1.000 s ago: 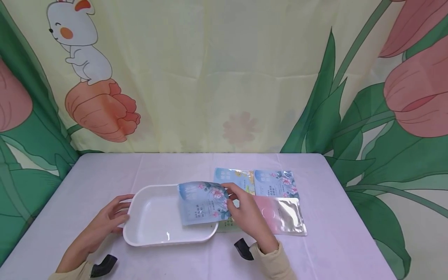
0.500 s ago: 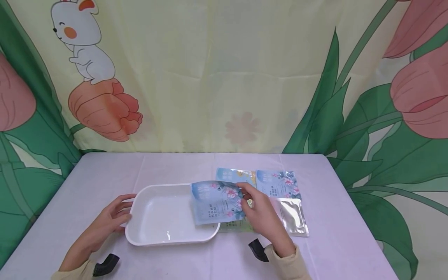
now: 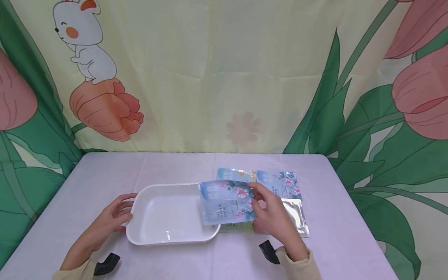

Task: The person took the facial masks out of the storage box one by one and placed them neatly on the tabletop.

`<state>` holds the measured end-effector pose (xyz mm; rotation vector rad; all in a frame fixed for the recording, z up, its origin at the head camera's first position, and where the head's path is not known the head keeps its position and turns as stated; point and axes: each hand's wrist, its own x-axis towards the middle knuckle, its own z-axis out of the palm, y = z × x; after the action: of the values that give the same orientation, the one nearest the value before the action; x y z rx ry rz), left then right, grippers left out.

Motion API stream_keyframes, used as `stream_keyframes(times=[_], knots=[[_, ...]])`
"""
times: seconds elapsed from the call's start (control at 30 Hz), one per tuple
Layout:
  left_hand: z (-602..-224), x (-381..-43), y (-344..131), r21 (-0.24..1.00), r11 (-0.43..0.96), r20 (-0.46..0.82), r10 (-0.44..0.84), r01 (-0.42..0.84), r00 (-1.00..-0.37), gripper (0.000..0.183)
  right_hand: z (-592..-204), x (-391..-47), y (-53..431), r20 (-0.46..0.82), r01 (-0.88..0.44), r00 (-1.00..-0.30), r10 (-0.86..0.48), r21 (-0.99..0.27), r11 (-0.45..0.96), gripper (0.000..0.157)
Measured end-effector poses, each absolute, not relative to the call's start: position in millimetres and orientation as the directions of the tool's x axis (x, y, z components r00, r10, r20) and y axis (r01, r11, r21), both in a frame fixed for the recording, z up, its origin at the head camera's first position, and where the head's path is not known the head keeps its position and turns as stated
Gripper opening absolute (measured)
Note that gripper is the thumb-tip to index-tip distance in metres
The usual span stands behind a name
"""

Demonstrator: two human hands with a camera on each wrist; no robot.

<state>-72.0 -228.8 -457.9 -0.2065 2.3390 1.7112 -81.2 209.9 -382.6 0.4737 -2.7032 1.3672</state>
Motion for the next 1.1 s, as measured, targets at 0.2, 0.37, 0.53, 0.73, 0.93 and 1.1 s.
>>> stream_keyframes(times=[0.2,0.37,0.53,0.73,0.93,1.1], knots=[[-457,-72,-229,0.921,0.303,-0.266,0.032,-0.244,-0.964,0.064,-378,-79,221,0.169,-0.269,-0.96,-0.223,-0.783,0.561,0.044],[-457,-72,-229,0.921,0.302,-0.268,0.035,-0.246,-0.963,0.064,-375,-76,232,0.147,-0.25,-0.965,-0.219,-0.773,0.584,0.045],[-457,-72,-229,0.921,0.301,-0.271,0.036,-0.248,-0.962,0.064,-372,-74,241,0.168,-0.268,-0.961,-0.218,-0.756,0.598,0.045],[-457,-72,-230,0.917,0.308,-0.279,0.037,-0.254,-0.96,0.065,-369,-72,250,0.154,-0.256,-0.964,-0.216,-0.75,0.61,0.046],[-456,-72,-231,0.923,0.301,-0.266,0.048,-0.24,-0.963,0.064,-368,-69,257,0.11,-0.212,-0.973,-0.2,-0.764,0.61,0.048],[-457,-72,-231,0.924,0.298,-0.265,0.048,-0.239,-0.963,0.065,-367,-66,263,0.077,-0.184,-0.978,-0.195,-0.757,0.627,0.048]])
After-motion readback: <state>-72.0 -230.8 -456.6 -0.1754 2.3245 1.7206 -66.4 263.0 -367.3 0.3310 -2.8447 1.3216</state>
